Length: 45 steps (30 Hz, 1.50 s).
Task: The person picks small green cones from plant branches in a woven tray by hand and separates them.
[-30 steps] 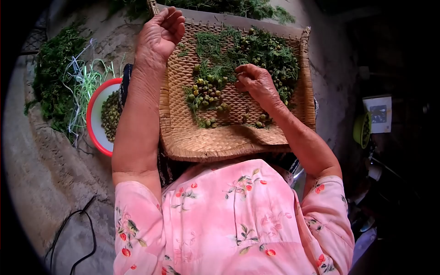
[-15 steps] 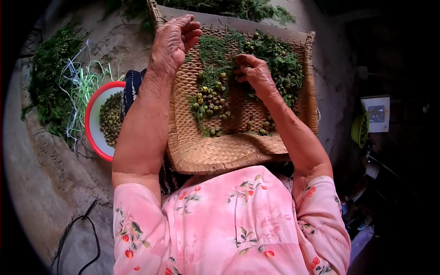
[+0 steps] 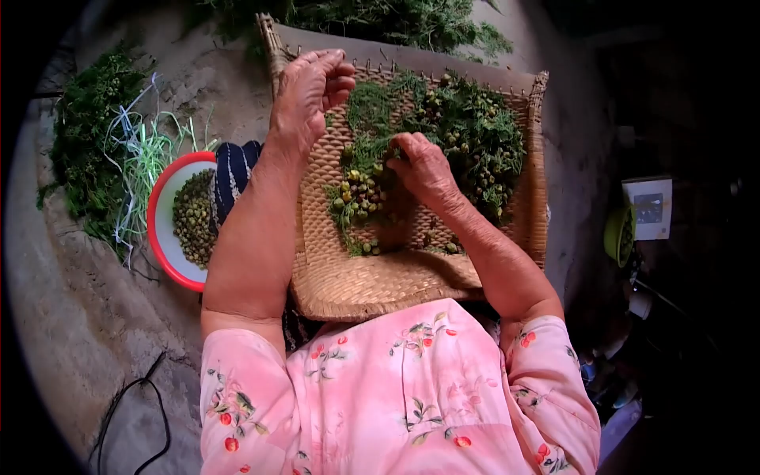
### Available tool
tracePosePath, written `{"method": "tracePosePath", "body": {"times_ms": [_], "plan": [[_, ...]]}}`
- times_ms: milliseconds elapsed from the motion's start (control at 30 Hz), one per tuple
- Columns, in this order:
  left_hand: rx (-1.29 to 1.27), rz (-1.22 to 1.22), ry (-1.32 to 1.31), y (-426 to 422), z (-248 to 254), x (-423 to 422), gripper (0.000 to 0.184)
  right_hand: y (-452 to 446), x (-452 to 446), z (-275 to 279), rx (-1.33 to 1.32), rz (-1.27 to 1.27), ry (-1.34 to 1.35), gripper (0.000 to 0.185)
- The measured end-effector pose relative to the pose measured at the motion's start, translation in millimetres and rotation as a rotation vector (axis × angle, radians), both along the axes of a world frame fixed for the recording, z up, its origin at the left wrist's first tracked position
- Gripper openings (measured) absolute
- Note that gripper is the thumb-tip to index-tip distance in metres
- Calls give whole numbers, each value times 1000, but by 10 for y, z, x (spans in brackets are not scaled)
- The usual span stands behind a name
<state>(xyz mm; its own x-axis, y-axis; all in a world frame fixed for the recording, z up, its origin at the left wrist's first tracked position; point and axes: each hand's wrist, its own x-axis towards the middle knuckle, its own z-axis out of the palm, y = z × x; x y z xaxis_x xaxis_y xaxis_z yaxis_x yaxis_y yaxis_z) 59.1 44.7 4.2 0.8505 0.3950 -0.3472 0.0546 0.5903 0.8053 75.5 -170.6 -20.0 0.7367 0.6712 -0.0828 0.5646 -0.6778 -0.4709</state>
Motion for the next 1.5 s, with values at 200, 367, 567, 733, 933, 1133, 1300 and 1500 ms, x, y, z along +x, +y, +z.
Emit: {"method": "tracePosePath", "body": {"times_ms": [200,367,567,733,933,1133,1300,1500], "plan": [[35,-239,54,-72,36,-10,19,37,-17,-32,87,1,-33,19],[328,-428,140,-199,119,-101,24,44,-61,-66,66,22,-124,10],[465,-462,154,-236,155,-254,27,100,-63,-92,8,-18,-149,9],[484,-533,198,-327,232,-316,29,247,-68,374,449,-154,20,19],[20,-509,56,-279,153,-319,37,385,-182,611,610,10,-19,21],[-88,-521,42,-278,137,-316,37,393,-138,567,729,-54,-91,22],[-93,-456,64,-239,147,-278,30,431,-143,548,876,-27,-1,23],[113,-221,122,-182,109,-284,19,394,-186,136,454,74,17,36]]}}
